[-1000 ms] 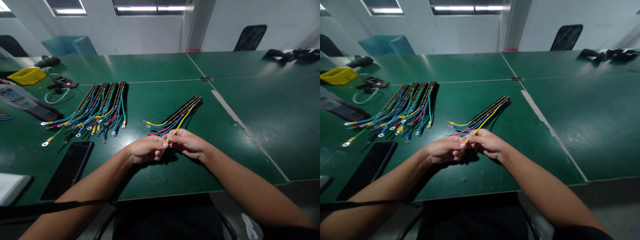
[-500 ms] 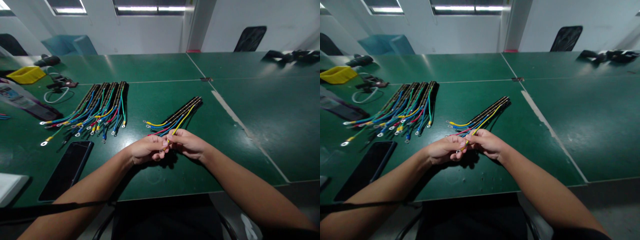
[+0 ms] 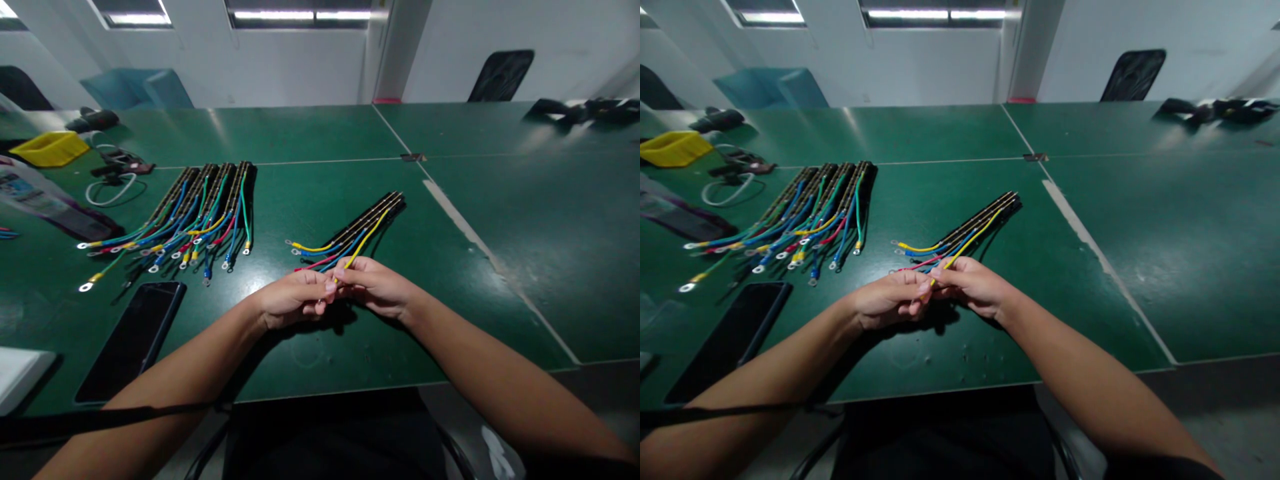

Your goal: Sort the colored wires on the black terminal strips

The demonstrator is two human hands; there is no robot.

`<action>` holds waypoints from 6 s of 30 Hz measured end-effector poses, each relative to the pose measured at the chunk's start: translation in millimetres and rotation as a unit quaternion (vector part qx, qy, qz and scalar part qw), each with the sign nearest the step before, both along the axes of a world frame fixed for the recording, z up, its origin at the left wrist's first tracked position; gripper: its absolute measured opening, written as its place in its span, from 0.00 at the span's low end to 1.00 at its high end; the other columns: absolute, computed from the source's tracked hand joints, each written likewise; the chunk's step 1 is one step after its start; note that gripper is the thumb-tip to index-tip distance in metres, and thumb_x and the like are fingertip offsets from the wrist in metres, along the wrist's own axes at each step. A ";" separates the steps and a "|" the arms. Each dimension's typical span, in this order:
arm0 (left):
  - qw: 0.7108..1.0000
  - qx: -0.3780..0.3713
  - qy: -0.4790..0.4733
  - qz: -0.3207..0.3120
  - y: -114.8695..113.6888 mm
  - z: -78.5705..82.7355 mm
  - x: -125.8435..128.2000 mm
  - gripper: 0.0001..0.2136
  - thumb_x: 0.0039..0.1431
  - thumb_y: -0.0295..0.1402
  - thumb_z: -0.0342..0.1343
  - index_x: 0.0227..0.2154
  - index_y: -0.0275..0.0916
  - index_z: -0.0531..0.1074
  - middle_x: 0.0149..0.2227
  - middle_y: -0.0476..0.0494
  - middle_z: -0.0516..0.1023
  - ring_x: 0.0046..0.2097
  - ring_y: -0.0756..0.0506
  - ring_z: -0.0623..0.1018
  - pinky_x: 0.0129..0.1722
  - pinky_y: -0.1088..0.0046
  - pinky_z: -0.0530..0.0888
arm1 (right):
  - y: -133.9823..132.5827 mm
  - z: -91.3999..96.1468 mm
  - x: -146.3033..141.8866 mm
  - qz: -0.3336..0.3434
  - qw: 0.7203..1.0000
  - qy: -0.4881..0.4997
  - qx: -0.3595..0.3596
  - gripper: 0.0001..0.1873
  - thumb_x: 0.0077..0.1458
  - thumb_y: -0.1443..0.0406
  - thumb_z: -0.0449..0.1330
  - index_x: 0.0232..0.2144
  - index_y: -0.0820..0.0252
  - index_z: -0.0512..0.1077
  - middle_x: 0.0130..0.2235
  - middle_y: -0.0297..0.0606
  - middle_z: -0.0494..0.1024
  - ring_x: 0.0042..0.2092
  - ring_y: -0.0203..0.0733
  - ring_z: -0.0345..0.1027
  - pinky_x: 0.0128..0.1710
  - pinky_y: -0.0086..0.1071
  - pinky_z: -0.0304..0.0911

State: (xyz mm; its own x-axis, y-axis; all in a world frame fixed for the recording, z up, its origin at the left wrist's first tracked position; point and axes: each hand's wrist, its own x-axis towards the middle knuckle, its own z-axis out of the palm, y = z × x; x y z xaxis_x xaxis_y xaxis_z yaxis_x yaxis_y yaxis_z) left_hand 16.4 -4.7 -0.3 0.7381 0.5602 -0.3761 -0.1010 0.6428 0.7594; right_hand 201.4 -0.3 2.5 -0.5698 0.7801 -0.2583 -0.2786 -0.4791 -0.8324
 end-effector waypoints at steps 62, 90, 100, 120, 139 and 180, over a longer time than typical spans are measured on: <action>1.000 0.005 0.015 0.004 -0.9 1.7 0.8 0.14 0.52 0.38 0.63 0.23 0.33 0.67 0.15 0.53 0.67 0.17 0.58 0.61 0.17 0.84 0.56 | -0.5 0.0 -1.1 -0.002 1.000 0.007 0.004 0.09 0.47 0.64 0.67 0.26 0.64 0.72 0.28 0.35 0.77 0.29 0.31 0.71 0.32 0.25 0.66; 0.999 0.018 0.042 -0.013 -0.3 2.6 0.0 0.16 0.52 0.42 0.62 0.27 0.31 0.69 0.19 0.48 0.71 0.18 0.57 0.64 0.17 0.84 0.56 | 0.0 0.1 -0.6 0.010 1.000 0.000 0.010 0.09 0.48 0.63 0.67 0.28 0.64 0.72 0.28 0.36 0.77 0.29 0.33 0.71 0.32 0.27 0.66; 0.998 0.030 0.051 -0.003 -1.4 3.5 -0.2 0.15 0.53 0.42 0.61 0.27 0.31 0.70 0.19 0.48 0.72 0.18 0.57 0.64 0.17 0.83 0.55 | -0.5 1.8 -0.9 0.009 1.000 -0.009 0.005 0.10 0.48 0.63 0.67 0.27 0.64 0.71 0.28 0.36 0.76 0.28 0.32 0.70 0.32 0.27 0.66; 0.999 0.025 0.022 -0.003 -1.1 0.4 0.6 0.15 0.53 0.41 0.61 0.26 0.33 0.67 0.18 0.52 0.68 0.18 0.57 0.62 0.18 0.83 0.56 | -0.9 1.8 -0.8 -0.006 1.000 -0.010 -0.004 0.10 0.46 0.64 0.67 0.27 0.64 0.71 0.27 0.35 0.76 0.29 0.32 0.70 0.30 0.25 0.65; 1.000 0.025 0.014 0.002 -0.7 -1.0 0.4 0.15 0.53 0.40 0.62 0.24 0.33 0.66 0.15 0.54 0.66 0.17 0.58 0.59 0.19 0.84 0.57 | -1.6 2.0 0.0 -0.014 1.000 -0.013 -0.006 0.10 0.47 0.65 0.67 0.28 0.64 0.71 0.27 0.35 0.75 0.29 0.31 0.70 0.30 0.24 0.64; 0.999 0.019 0.026 -0.019 0.0 4.0 -1.8 0.17 0.55 0.44 0.59 0.29 0.31 0.73 0.21 0.47 0.74 0.19 0.57 0.67 0.18 0.85 0.61 | 1.8 -2.7 3.3 0.032 0.999 -0.004 0.011 0.11 0.49 0.62 0.66 0.30 0.63 0.71 0.32 0.38 0.77 0.31 0.34 0.71 0.34 0.29 0.65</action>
State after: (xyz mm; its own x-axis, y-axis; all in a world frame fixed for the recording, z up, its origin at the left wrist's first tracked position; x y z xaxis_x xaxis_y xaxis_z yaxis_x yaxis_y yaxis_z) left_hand 14.6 -4.7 3.6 0.7384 0.5471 -0.3942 -0.0367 0.6163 0.7867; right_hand 204.7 1.5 -0.2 -0.6167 0.7474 -0.2472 -0.2407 -0.4780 -0.8447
